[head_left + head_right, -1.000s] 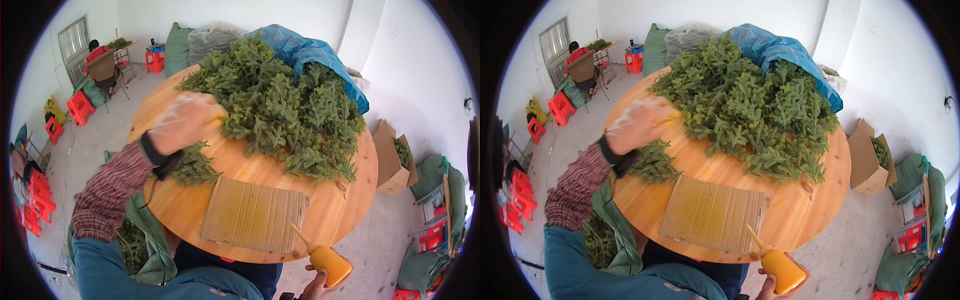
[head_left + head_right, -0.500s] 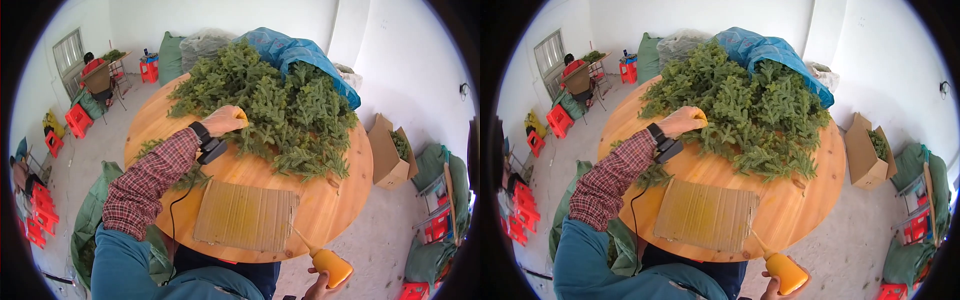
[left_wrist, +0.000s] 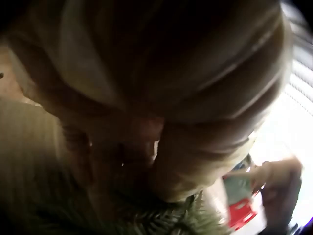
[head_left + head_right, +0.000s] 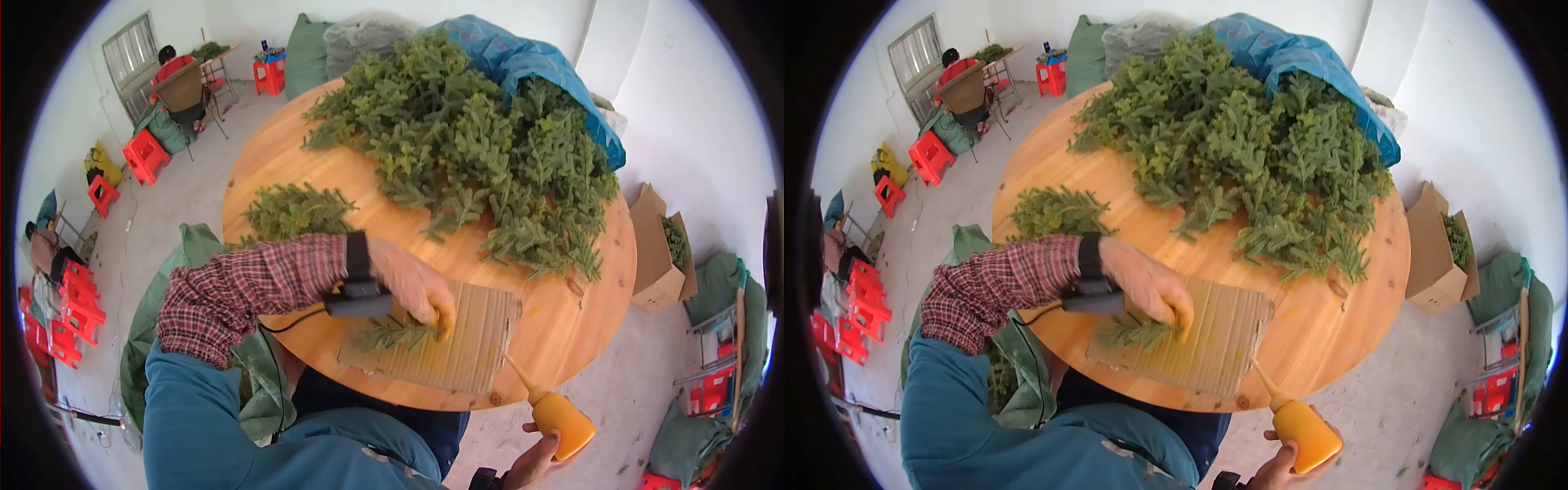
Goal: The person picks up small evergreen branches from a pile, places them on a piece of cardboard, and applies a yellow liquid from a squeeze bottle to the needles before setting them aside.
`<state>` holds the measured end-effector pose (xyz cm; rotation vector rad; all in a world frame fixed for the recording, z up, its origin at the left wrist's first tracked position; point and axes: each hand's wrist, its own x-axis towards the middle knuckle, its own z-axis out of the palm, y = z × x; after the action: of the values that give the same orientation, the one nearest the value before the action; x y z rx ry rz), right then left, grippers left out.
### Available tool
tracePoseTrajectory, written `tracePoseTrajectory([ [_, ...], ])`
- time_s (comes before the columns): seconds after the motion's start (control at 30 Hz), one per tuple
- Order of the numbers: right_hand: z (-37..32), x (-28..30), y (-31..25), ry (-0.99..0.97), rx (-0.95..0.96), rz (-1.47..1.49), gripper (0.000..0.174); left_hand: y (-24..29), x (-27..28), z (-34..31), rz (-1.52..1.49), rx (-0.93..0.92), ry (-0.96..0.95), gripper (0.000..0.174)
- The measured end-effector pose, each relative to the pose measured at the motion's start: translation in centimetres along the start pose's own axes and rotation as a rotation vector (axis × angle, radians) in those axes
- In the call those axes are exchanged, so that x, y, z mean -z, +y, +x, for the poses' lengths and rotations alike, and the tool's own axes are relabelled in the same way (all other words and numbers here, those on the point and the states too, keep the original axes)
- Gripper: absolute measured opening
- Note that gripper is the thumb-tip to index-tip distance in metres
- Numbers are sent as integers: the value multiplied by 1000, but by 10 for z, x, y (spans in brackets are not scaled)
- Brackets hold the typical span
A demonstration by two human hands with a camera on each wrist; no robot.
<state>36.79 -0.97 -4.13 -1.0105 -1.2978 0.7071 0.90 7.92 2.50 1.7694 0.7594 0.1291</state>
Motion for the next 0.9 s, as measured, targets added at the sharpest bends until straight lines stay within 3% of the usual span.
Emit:
tracePoseTrajectory([
  [0.1,-3,2,-7,35,-103,19,72,9,-25,16,348,168,21,33],
  [0.13,-5,3,-9,59,-147,38,75,4,-28,18,336,160,14,33],
  [0.23,-8,4,-6,89,-128,1,71,-12,-34,14,632,-155,454,35],
  [0.27,-9,3,-6,101,-113,-8,70,-15,-32,10,621,-155,458,35],
  [0.33,-6,3,-7,94,-109,14,71,-21,-24,1,780,-300,753,34],
  [0.37,-6,2,-7,96,-103,42,72,-12,-29,-9,773,-296,755,34],
  [0.43,-4,-1,-6,97,-102,67,73,34,-47,-39,1108,80,816,34],
  [0.5,-2,-7,-3,50,-108,112,76,64,-83,-52,1297,236,727,33],
  [0.57,2,-14,-4,22,-114,130,77,60,-122,-51,1302,242,734,36],
  [0.63,10,-23,-11,-62,-201,192,89,55,-144,-48,1307,255,742,38],
  [0.73,15,-37,-9,-113,-245,195,97,39,-162,-43,1386,402,688,43],
  [0.9,22,-50,-5,-147,-243,160,102,16,-169,-42,1277,325,661,46],
])
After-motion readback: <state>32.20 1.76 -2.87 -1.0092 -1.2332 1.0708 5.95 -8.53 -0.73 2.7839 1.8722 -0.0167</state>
